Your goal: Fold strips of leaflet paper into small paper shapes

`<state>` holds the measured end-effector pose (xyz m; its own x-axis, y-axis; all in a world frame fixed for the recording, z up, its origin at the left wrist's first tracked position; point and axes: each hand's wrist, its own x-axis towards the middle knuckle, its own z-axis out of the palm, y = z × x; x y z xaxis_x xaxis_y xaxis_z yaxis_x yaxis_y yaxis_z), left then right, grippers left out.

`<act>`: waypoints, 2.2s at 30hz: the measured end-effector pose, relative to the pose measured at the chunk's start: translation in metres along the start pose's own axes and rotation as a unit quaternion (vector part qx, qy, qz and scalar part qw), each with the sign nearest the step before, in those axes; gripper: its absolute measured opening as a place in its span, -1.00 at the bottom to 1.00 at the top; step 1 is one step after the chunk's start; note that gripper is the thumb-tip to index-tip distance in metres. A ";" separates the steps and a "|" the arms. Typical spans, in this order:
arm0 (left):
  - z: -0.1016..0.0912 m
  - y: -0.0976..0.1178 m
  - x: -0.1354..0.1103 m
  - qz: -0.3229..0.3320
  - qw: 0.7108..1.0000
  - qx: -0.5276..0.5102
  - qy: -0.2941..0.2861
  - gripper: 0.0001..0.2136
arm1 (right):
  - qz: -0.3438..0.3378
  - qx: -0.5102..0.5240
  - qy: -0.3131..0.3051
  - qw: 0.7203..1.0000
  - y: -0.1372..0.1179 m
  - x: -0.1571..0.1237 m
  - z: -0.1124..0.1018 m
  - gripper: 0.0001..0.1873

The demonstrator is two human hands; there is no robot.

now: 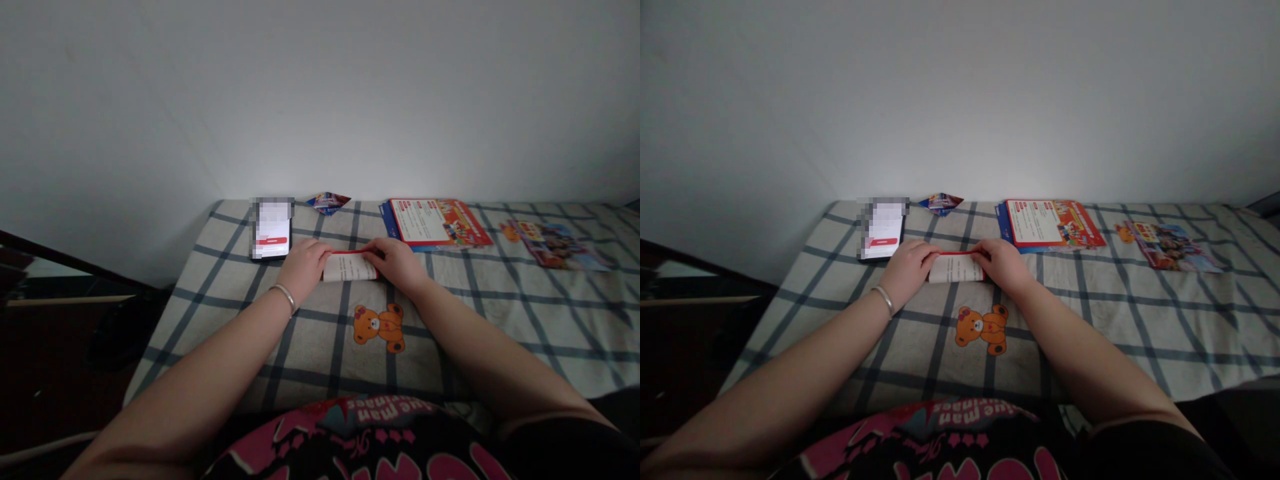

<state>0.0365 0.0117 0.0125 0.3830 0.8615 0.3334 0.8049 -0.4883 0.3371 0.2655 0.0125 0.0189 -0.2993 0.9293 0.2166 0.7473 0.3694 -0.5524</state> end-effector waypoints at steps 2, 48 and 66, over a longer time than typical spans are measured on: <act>0.000 0.001 0.001 0.011 1.000 0.022 -0.014 -0.79 | -0.029 -0.031 0.000 0.999 0.002 0.002 0.002 -0.89; -0.026 0.034 -0.006 0.056 0.980 0.149 -0.123 -0.66 | -0.090 -0.216 -0.046 0.971 -0.019 -0.004 -0.011 -0.48; -0.014 0.027 -0.023 0.062 0.975 0.200 -0.072 -0.66 | -0.072 -0.222 -0.043 0.971 -0.021 -0.012 -0.009 -0.43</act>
<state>0.0432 -0.0231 0.0260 0.5251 0.8238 0.2138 0.8498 -0.5213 -0.0785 0.2590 -0.0068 0.0352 -0.4532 0.8715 0.1873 0.8710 0.4777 -0.1150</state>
